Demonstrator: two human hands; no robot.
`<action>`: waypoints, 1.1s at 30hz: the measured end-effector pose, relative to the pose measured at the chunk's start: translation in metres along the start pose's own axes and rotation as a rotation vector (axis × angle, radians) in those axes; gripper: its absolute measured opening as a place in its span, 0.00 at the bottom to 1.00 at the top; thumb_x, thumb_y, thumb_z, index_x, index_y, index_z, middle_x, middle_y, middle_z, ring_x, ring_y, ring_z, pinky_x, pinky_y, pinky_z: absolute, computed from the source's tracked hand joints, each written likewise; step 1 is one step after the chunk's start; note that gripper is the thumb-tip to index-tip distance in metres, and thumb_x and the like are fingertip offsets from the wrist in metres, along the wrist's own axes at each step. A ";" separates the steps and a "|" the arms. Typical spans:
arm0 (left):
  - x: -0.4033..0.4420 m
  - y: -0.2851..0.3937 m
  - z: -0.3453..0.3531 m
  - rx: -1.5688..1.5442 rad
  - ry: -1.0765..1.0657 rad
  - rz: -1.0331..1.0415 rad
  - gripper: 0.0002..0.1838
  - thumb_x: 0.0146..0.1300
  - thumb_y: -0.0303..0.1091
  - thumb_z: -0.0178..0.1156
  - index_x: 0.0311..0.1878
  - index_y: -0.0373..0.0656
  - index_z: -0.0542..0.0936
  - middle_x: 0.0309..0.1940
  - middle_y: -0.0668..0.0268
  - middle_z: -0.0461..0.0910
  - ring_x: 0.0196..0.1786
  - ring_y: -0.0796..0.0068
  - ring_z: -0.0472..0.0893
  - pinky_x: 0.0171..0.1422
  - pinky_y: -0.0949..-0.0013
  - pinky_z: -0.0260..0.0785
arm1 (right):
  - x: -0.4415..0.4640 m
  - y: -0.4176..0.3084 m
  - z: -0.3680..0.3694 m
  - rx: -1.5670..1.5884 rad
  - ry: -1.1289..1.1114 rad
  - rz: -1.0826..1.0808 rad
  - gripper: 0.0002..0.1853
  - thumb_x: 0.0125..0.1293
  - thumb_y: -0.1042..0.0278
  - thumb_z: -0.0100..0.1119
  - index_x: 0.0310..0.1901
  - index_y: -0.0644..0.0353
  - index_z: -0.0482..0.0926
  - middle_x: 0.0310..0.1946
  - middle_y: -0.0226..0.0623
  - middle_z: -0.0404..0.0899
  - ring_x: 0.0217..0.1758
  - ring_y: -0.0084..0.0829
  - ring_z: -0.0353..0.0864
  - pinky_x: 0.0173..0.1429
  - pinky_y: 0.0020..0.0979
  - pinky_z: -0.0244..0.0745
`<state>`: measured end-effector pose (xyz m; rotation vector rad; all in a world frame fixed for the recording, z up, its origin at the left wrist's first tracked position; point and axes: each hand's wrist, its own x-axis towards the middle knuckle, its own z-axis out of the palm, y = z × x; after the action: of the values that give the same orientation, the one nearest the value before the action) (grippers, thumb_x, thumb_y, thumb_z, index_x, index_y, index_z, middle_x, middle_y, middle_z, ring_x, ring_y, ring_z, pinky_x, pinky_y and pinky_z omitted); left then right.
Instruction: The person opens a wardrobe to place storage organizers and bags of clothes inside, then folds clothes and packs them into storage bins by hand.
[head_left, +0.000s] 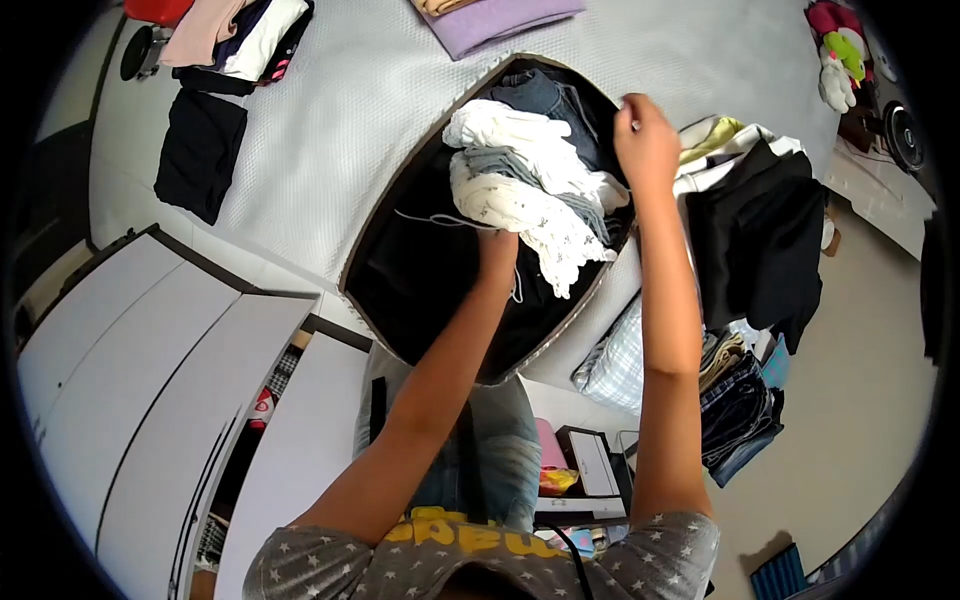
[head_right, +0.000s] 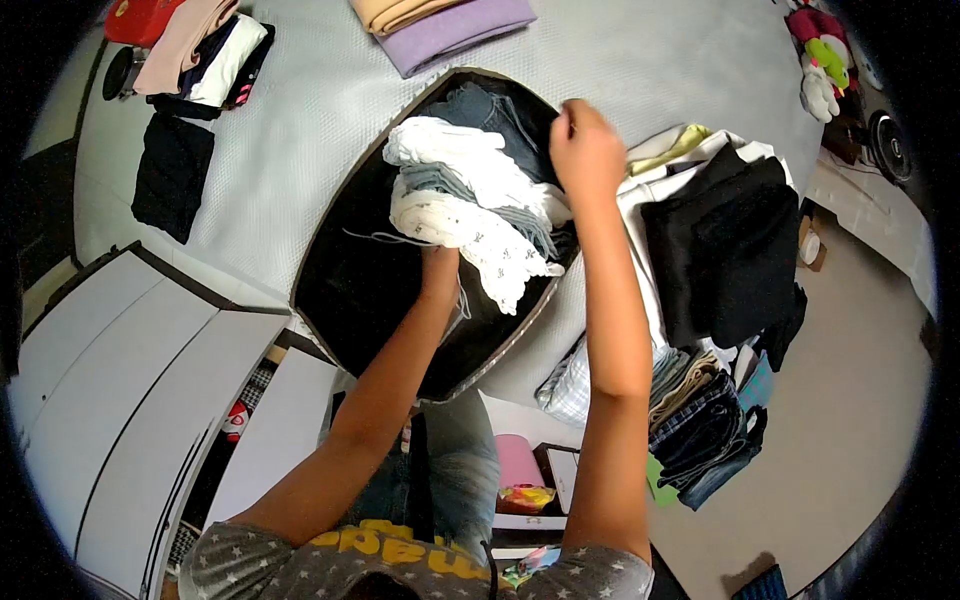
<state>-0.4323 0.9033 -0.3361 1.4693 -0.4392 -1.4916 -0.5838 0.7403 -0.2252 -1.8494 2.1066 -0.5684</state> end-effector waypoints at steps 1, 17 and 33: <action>-0.006 0.010 0.003 -0.111 0.052 -0.048 0.32 0.60 0.37 0.58 0.66 0.41 0.59 0.64 0.64 0.62 0.63 0.71 0.63 0.66 0.69 0.55 | 0.001 0.011 -0.006 -0.126 0.069 -0.192 0.17 0.58 0.57 0.57 0.44 0.60 0.78 0.38 0.51 0.79 0.43 0.51 0.77 0.49 0.44 0.70; 0.068 0.107 -0.091 0.004 -0.281 -0.308 0.40 0.64 0.58 0.47 0.68 0.36 0.55 0.67 0.60 0.58 0.68 0.67 0.58 0.72 0.68 0.43 | -0.189 0.047 0.047 0.802 -0.518 0.413 0.29 0.55 0.76 0.47 0.62 0.64 0.61 0.51 0.51 0.73 0.57 0.40 0.71 0.61 0.33 0.63; 0.143 0.080 -0.042 0.421 -0.428 0.209 0.21 0.67 0.44 0.46 0.54 0.37 0.72 0.46 0.59 0.76 0.45 0.71 0.76 0.50 0.68 0.70 | -0.108 0.047 0.129 1.675 -0.244 0.831 0.35 0.67 0.36 0.35 0.64 0.58 0.61 0.55 0.39 0.71 0.55 0.34 0.71 0.60 0.32 0.67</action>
<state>-0.3374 0.7650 -0.3617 1.3546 -1.1897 -1.6028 -0.5510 0.8382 -0.3665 -0.0801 1.1197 -1.1698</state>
